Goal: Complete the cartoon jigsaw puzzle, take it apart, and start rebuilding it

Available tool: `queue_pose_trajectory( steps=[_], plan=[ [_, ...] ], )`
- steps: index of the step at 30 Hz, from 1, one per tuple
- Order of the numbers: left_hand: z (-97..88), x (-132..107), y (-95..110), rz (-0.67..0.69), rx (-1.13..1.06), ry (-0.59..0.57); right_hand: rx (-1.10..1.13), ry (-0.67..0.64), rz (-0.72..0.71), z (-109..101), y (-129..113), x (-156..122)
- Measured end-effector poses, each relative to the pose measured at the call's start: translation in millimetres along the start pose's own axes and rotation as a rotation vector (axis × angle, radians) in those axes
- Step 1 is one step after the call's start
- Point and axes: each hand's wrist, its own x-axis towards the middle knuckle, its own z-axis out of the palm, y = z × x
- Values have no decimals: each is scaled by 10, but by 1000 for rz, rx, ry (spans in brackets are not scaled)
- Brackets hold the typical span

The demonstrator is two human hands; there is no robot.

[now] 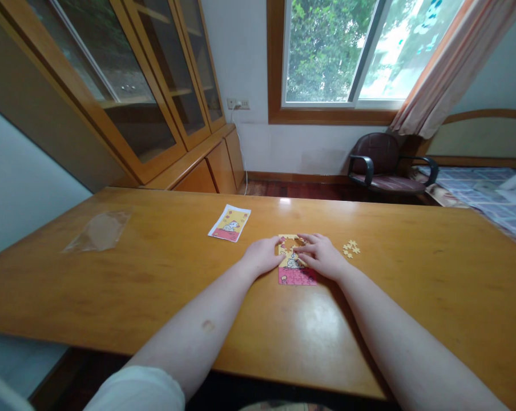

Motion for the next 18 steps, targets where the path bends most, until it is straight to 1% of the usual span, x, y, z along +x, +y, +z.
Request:
queue_pose_trajectory(
  steps=[7, 14, 18],
  plan=[
    [-10, -7, 10, 0, 4, -10, -9, -55, 30, 12, -62, 8],
    [-10, -8, 8, 7, 15, -6, -1, -95, 52, 40, -58, 15],
    [-11, -11, 21, -12, 14, -13, 2, -101, 53, 46, -64, 12]
  ],
)
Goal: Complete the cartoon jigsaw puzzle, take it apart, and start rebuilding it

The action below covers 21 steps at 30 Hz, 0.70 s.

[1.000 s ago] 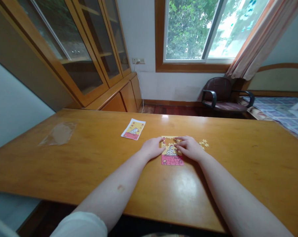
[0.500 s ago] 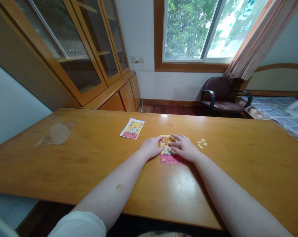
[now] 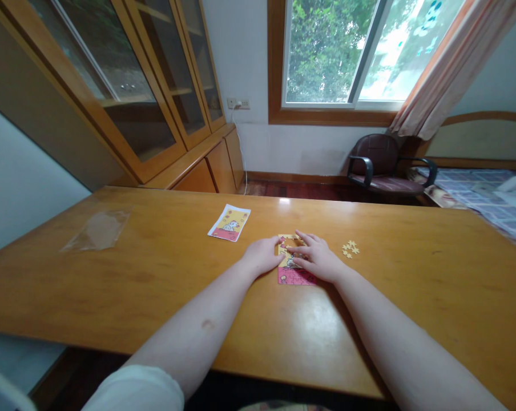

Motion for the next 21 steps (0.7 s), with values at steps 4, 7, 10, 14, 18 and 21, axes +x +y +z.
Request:
queue_pose_trajectory(
  steps=[4, 7, 10, 14, 18, 21],
  plan=[
    [-10, -10, 10, -4, -9, 0, 8, 1, -8, -8, -17, -6],
    [-16, -15, 9, -1, -10, 4, 14, 10, -10, -13, -22, -8],
    [-15, -14, 5, -4, -7, -2, 20, 21, -16, -8, -15, -8],
    [-4, -7, -5, 6, -9, 3, 21, 19, -15, 2, -10, -7],
    [3, -2, -9, 10, -12, 2, 14, 11, 1, -6, -29, -7],
    [1, -3, -5, 8, -8, 1, 16, 15, 4, -15, -45, -7]
  ],
)
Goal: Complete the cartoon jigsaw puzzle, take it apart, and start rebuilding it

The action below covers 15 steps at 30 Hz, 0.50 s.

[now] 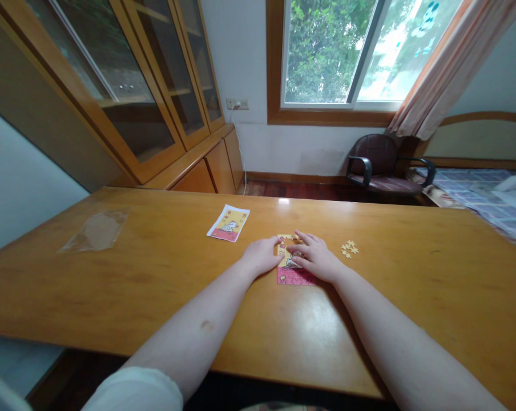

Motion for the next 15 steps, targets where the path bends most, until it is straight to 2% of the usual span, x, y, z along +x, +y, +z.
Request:
queue_pose_trajectory(
  steps=[5, 12, 15],
  plan=[
    [-9, -4, 5, -3, 3, 0, 11, 15, 3, 11, 15, 4],
    [-30, -7, 22, -16, 5, -15, 112, 292, -26, 7, 214, 15],
    [-36, -11, 30, -18, 9, -13, 191, 265, -105, -19, 251, 11]
  ],
)
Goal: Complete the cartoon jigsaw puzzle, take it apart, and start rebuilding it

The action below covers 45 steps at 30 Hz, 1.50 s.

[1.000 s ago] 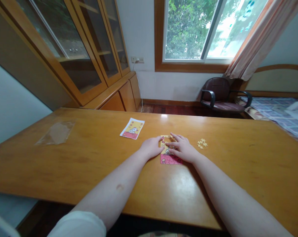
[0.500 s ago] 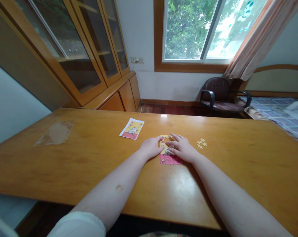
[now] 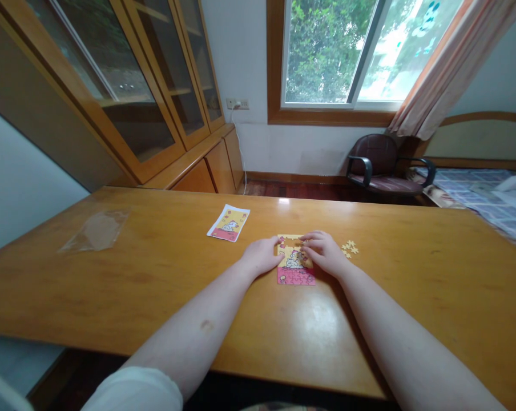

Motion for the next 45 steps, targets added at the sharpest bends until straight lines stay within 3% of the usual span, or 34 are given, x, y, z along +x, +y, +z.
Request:
queue_pose_trajectory(
  steps=[3, 9, 27, 45],
  plan=[
    [1, -1, -3, 8, 2, 2, 78, -109, -51, -11, -44, 5],
    [10, 3, -11, 8, -6, 6, 43, -234, 19, 15, -151, 23],
    [18, 6, -22, 14, -12, 16, -77, -197, -50, 27, -180, 28],
    [31, 20, -35, 38, 12, 18, -239, -292, 89, 121, -222, 28]
  ],
)
